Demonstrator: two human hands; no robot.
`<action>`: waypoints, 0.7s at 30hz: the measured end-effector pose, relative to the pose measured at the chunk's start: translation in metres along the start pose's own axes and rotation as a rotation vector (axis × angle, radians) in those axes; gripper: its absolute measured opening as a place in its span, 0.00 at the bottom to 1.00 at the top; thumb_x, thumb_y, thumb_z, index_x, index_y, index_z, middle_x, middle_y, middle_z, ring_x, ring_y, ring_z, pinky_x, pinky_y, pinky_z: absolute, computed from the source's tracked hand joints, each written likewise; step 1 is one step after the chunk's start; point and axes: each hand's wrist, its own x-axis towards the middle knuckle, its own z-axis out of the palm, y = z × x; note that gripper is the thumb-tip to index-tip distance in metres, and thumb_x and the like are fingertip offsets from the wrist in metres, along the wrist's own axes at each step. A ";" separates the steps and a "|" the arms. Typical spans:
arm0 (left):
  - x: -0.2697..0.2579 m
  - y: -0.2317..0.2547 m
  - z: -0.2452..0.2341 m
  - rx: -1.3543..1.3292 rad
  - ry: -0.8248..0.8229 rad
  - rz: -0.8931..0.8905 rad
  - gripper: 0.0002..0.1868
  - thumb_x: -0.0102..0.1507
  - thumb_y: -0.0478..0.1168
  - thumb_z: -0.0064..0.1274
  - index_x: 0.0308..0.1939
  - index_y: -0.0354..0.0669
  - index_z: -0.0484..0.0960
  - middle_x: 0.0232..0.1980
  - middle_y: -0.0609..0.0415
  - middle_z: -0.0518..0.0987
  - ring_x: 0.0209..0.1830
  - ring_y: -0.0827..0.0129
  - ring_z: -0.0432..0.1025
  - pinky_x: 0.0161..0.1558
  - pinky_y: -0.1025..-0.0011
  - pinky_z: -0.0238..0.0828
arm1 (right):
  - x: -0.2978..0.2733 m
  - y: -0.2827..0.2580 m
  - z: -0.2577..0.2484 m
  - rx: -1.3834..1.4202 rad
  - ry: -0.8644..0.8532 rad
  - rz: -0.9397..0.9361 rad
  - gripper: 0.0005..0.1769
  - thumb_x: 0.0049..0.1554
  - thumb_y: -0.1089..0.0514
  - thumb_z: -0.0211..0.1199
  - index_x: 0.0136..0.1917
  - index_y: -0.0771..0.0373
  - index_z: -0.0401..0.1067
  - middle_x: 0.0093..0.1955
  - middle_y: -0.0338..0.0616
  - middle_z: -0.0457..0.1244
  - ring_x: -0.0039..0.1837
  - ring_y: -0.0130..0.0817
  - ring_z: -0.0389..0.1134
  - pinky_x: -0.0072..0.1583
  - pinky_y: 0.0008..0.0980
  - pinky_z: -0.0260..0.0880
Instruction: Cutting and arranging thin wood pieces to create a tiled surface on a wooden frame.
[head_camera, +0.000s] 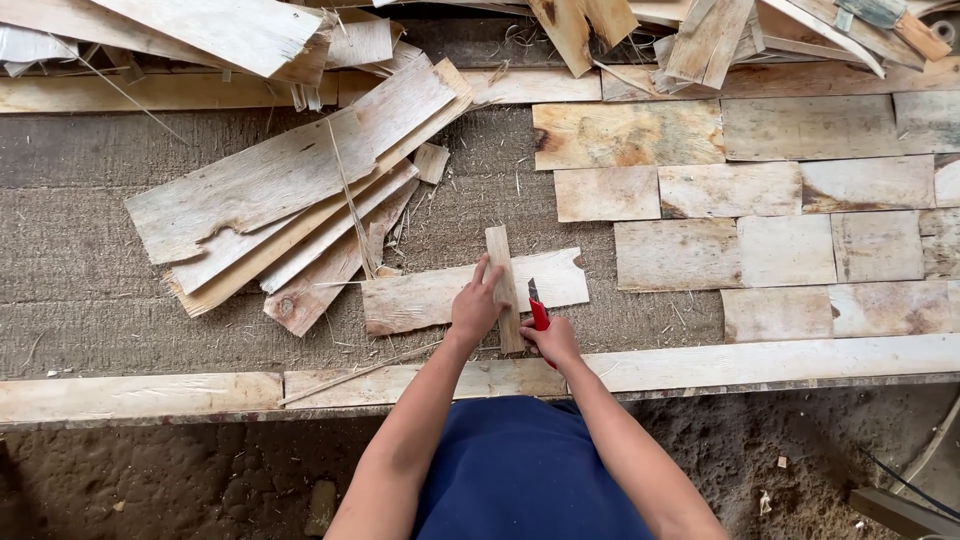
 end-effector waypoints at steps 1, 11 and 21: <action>-0.001 -0.001 0.002 0.000 -0.002 0.000 0.39 0.59 0.46 0.66 0.71 0.54 0.65 0.81 0.49 0.50 0.53 0.37 0.77 0.54 0.48 0.80 | -0.002 0.000 0.001 0.000 0.000 0.002 0.14 0.54 0.62 0.71 0.54 0.69 0.80 0.44 0.57 0.72 0.42 0.38 0.76 0.40 0.25 0.75; 0.012 -0.010 0.019 0.058 0.001 -0.003 0.40 0.56 0.47 0.69 0.70 0.55 0.69 0.81 0.51 0.49 0.49 0.40 0.79 0.52 0.50 0.82 | 0.007 0.005 -0.001 -0.079 0.010 -0.027 0.15 0.53 0.58 0.73 0.53 0.64 0.81 0.41 0.52 0.72 0.39 0.35 0.76 0.40 0.24 0.75; 0.006 0.000 0.014 0.110 -0.024 -0.030 0.40 0.57 0.49 0.67 0.71 0.54 0.70 0.82 0.51 0.48 0.50 0.42 0.78 0.52 0.50 0.82 | 0.007 0.008 -0.002 -0.208 0.051 -0.040 0.12 0.50 0.54 0.73 0.47 0.59 0.82 0.31 0.43 0.71 0.31 0.30 0.73 0.38 0.21 0.69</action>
